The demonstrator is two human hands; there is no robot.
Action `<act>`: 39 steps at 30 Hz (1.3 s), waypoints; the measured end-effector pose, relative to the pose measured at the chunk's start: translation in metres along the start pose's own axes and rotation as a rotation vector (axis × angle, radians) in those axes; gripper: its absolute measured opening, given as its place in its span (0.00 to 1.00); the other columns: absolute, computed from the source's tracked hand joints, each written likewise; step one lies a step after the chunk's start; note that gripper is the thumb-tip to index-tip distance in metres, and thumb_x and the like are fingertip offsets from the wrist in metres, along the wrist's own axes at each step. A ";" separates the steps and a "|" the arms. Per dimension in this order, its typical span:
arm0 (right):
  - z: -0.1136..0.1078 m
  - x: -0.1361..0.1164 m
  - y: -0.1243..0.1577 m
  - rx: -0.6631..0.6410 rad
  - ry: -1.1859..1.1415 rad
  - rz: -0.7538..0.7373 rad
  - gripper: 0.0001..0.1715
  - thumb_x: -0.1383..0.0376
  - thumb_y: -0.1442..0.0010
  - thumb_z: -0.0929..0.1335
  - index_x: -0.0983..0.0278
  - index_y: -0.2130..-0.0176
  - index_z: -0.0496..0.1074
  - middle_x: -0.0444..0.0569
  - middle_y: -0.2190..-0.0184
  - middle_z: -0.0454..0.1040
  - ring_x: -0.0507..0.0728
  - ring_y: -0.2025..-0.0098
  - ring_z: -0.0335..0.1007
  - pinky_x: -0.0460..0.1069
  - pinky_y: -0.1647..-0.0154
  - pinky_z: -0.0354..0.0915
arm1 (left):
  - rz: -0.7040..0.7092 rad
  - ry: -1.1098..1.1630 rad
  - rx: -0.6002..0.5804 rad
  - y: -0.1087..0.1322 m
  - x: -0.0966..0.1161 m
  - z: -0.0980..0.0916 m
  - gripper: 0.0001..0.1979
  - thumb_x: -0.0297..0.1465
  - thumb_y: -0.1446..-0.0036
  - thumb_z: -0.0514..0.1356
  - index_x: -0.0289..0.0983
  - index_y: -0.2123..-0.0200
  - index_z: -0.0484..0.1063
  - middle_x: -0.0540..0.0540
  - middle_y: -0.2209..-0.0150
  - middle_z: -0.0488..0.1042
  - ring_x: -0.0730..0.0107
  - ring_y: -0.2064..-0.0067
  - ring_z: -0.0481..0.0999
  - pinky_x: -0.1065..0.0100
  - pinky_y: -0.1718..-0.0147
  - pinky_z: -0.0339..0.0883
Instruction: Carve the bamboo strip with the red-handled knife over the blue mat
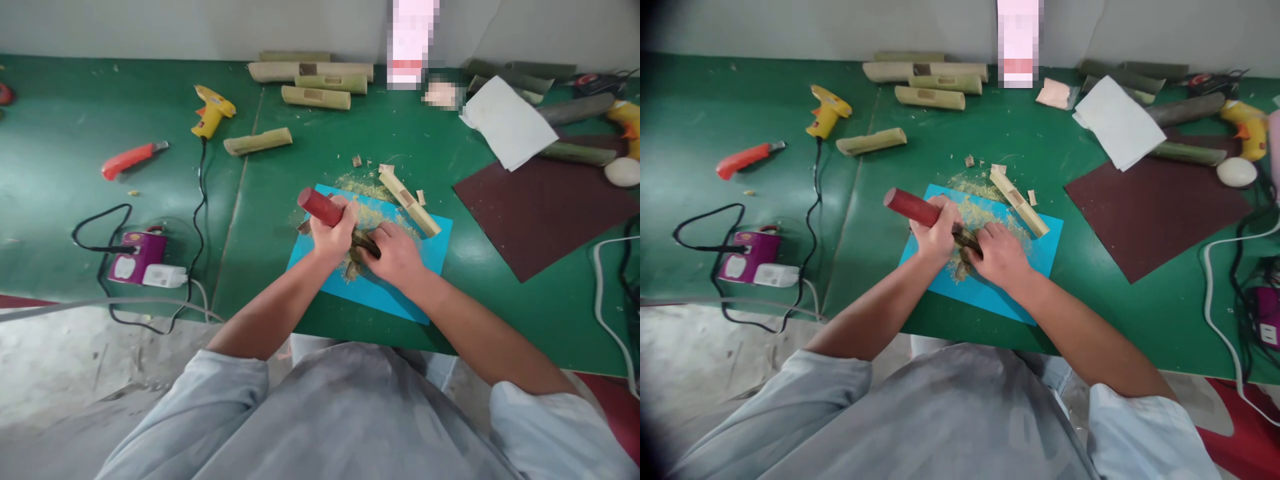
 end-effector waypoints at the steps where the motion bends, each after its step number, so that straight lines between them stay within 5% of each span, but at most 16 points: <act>1: 0.000 0.000 0.000 -0.002 -0.007 0.005 0.12 0.57 0.34 0.69 0.63 0.66 0.71 0.53 0.65 0.74 0.61 0.61 0.68 0.55 0.60 0.64 | 0.006 0.017 0.002 -0.001 0.000 0.000 0.24 0.45 0.37 0.64 0.40 0.80 0.64 0.51 0.79 0.65 0.71 0.76 0.66 0.65 0.74 0.64; 10: 0.000 0.000 -0.001 -0.015 -0.041 0.016 0.11 0.58 0.34 0.69 0.61 0.66 0.70 0.53 0.65 0.74 0.61 0.59 0.68 0.56 0.59 0.64 | 0.094 -0.085 -0.047 -0.002 0.008 0.005 0.25 0.50 0.37 0.62 0.41 0.80 0.65 0.49 0.78 0.67 0.69 0.75 0.68 0.61 0.73 0.66; 19: 0.000 -0.009 0.000 -0.030 0.039 -0.036 0.13 0.58 0.32 0.67 0.64 0.66 0.73 0.54 0.65 0.74 0.61 0.60 0.69 0.55 0.60 0.63 | 0.163 -0.129 -0.180 -0.001 0.015 0.014 0.25 0.42 0.36 0.62 0.40 0.81 0.59 0.51 0.80 0.60 0.72 0.77 0.61 0.63 0.76 0.59; 24: 0.001 -0.007 0.001 -0.034 0.016 -0.008 0.14 0.58 0.32 0.67 0.63 0.66 0.73 0.54 0.66 0.74 0.61 0.61 0.68 0.55 0.61 0.63 | 0.114 -0.070 -0.085 0.003 0.008 0.005 0.26 0.42 0.41 0.66 0.39 0.81 0.55 0.53 0.81 0.55 0.74 0.79 0.56 0.65 0.79 0.56; 28: -0.001 -0.004 0.001 -0.011 0.014 -0.004 0.12 0.58 0.33 0.68 0.63 0.66 0.72 0.54 0.65 0.74 0.61 0.60 0.69 0.55 0.60 0.64 | 0.045 0.004 0.009 0.002 0.000 -0.002 0.24 0.43 0.38 0.63 0.40 0.81 0.61 0.52 0.80 0.62 0.73 0.78 0.62 0.65 0.77 0.61; 39: -0.001 -0.004 0.001 -0.017 0.021 0.005 0.11 0.59 0.34 0.69 0.63 0.65 0.72 0.55 0.64 0.75 0.62 0.59 0.70 0.56 0.59 0.66 | 0.062 -0.050 -0.056 -0.003 0.006 0.006 0.27 0.52 0.39 0.63 0.40 0.81 0.64 0.50 0.80 0.67 0.70 0.76 0.68 0.63 0.75 0.66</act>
Point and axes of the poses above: each hand's wrist, its own y-axis away from the middle knuckle, its own z-axis out of the palm, x = y × z, the point moved 8 cm from there along -y, towards the middle knuckle
